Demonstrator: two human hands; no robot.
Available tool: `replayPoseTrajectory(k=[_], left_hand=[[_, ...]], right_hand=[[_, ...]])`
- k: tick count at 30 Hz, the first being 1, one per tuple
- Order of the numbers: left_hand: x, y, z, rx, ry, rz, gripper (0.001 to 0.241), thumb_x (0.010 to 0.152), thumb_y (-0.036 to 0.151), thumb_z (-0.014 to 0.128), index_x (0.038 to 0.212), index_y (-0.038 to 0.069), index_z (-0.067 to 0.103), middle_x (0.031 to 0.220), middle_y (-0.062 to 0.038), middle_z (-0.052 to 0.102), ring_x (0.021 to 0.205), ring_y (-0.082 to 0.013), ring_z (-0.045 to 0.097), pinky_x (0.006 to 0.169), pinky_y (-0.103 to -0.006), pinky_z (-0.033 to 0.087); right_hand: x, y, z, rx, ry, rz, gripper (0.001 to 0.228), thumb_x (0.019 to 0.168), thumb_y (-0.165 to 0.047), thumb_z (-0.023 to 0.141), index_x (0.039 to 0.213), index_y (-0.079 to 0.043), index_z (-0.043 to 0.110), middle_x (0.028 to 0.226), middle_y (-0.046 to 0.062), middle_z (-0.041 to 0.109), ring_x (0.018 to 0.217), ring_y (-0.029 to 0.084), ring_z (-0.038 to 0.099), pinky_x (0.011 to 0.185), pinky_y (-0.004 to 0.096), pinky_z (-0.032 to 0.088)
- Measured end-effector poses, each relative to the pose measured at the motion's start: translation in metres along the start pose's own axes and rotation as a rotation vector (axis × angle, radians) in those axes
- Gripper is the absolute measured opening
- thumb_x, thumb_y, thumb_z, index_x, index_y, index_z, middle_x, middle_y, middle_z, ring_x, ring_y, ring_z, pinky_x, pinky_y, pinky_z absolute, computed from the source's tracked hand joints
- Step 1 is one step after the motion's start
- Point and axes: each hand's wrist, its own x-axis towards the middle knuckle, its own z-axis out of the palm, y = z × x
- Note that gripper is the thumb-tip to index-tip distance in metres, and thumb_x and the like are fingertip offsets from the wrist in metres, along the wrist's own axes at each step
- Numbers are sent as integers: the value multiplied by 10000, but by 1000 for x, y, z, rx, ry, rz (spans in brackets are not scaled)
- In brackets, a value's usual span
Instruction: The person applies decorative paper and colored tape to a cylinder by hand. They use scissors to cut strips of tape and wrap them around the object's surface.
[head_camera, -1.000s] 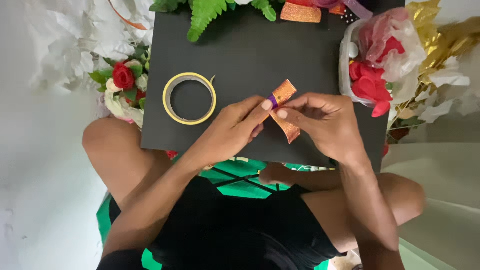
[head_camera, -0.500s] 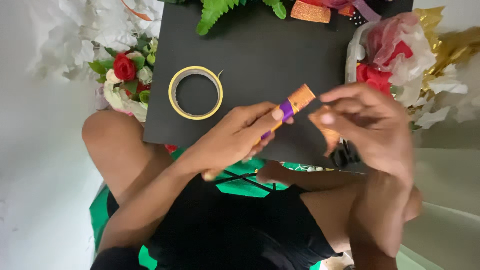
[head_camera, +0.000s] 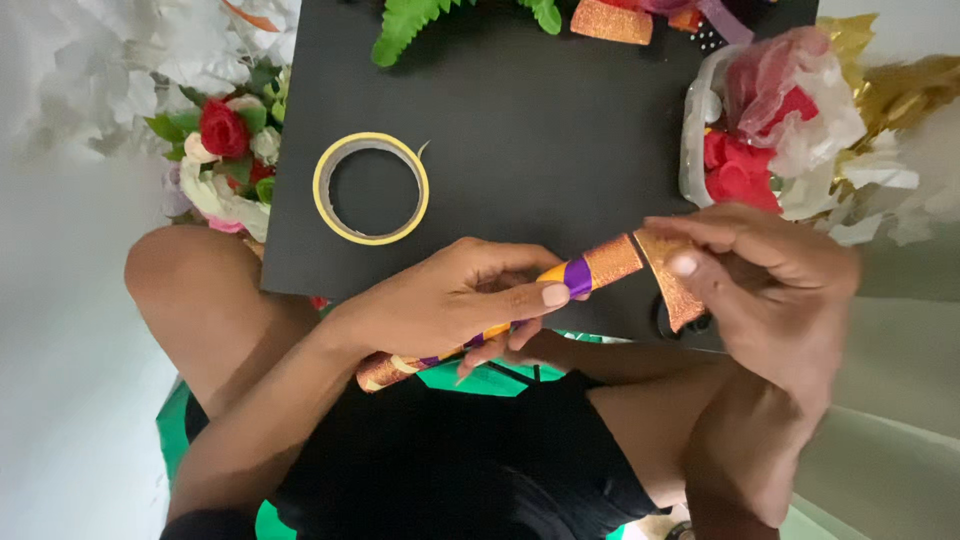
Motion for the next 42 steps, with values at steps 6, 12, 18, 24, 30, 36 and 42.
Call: replayPoseTrajectory(k=[6, 12, 18, 24, 30, 36, 42], left_hand=[[6, 8, 1, 184, 78, -147, 333, 1018, 384, 539, 1097, 122, 727, 708, -15, 607, 462, -81, 507, 417, -260, 424], [19, -18, -3, 38, 216, 0, 442, 1033, 434, 453, 1246, 125, 687, 722, -20, 544, 457, -83, 461, 417, -249, 401], [20, -9, -2, -140, 269, -85, 558, 1004, 496, 418, 1330, 116, 666, 729, -22, 380, 495, -91, 347, 429, -239, 324], [31, -33, 0, -236, 247, -67, 383, 1046, 509, 423, 977, 134, 463, 682, -20, 341, 512, -98, 333, 431, -260, 314], [18, -7, 7, -25, 277, -99, 406, 1046, 508, 395, 903, 137, 478, 732, -33, 460, 519, -104, 386, 493, -264, 371], [25, -24, 2, 42, 253, -21, 443, 1046, 532, 369, 844, 146, 452, 655, -9, 424, 514, -88, 372, 450, -270, 342], [22, -14, 5, 90, 278, -101, 460, 1055, 537, 357, 816, 147, 401, 675, -19, 400, 553, -115, 352, 490, -274, 285]], right_hand=[[13, -5, 0, -41, -204, -35, 472, 807, -126, 886, 1233, 8, 732, 992, 100, 751, 771, 135, 602, 666, 236, 498], [3, 11, 16, -30, 66, 22, 177, 1109, 32, 656, 1274, 78, 702, 1250, 239, 744, 1033, 196, 687, 839, 265, 545], [4, -3, 22, 273, -100, 228, 380, 869, 23, 802, 1224, 39, 665, 957, 141, 805, 915, 132, 772, 751, 223, 636], [8, 14, 44, 211, -50, 292, 50, 966, -59, 790, 995, -24, 811, 907, 50, 796, 744, 23, 566, 616, 174, 488], [6, 22, 52, 293, -20, 288, 35, 977, -34, 789, 986, -3, 777, 891, 38, 756, 798, 34, 575, 702, 174, 505], [4, 30, 55, 293, -35, 314, 61, 986, -79, 788, 955, -34, 759, 838, 11, 722, 733, 10, 533, 605, 167, 461], [6, 14, 53, 154, -1, 327, 112, 994, -94, 806, 911, -38, 756, 793, -7, 700, 703, 26, 507, 613, 176, 449]])
